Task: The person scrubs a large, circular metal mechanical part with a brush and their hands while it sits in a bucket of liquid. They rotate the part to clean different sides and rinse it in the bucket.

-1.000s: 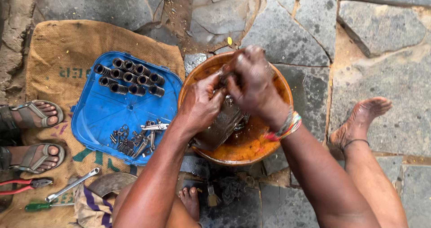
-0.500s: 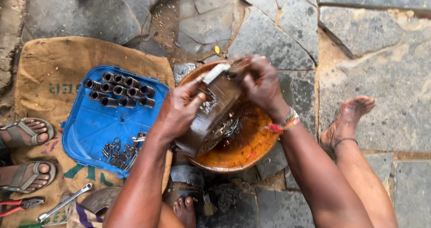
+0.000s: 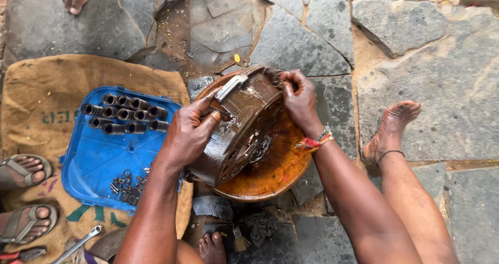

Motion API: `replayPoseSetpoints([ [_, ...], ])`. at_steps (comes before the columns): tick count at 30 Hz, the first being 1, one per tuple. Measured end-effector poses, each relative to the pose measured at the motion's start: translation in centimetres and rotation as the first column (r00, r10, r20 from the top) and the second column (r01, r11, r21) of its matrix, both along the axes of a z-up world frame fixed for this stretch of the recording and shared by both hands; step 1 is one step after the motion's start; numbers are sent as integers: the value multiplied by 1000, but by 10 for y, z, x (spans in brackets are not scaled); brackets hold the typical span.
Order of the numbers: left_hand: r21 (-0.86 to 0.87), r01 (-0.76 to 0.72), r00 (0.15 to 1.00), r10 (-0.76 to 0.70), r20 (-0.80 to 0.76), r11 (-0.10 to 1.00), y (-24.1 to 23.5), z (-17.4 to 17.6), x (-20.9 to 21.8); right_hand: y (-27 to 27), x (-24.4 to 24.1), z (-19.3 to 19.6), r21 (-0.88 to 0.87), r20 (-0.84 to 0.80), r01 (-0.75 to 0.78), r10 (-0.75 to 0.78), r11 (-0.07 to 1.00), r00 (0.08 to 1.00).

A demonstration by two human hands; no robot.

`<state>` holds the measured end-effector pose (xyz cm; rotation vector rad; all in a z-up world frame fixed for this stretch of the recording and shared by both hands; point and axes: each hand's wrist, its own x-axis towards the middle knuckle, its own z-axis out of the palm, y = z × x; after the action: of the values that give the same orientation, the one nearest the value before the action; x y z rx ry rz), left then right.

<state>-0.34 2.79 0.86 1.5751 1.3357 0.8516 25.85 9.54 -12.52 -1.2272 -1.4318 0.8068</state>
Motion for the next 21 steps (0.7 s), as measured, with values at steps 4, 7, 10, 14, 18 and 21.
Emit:
replayPoseSetpoints([
  [4,165,99,986,-119,118,981,-4,3,-5,-2,41,-67,-363,-373,-112,-34,925,927],
  [7,57,55,998,-57,32,997,1,-10,-12,-36,54,-92,-415,-625,-221,-101,883,774],
  [10,23,37,998,-39,59,999,4,-16,-15,-60,60,-93,-433,-589,-188,-118,882,799],
  [14,15,36,991,-37,125,999,3,-11,-14,-71,60,-75,-366,-732,-220,-133,904,668],
  [18,15,37,999,-37,14,999,2,-3,-13,-68,37,-18,-245,-761,-146,-96,959,642],
  [21,-2,32,999,-32,-30,999,2,1,-9,-51,19,41,-178,-685,-130,-28,975,728],
])
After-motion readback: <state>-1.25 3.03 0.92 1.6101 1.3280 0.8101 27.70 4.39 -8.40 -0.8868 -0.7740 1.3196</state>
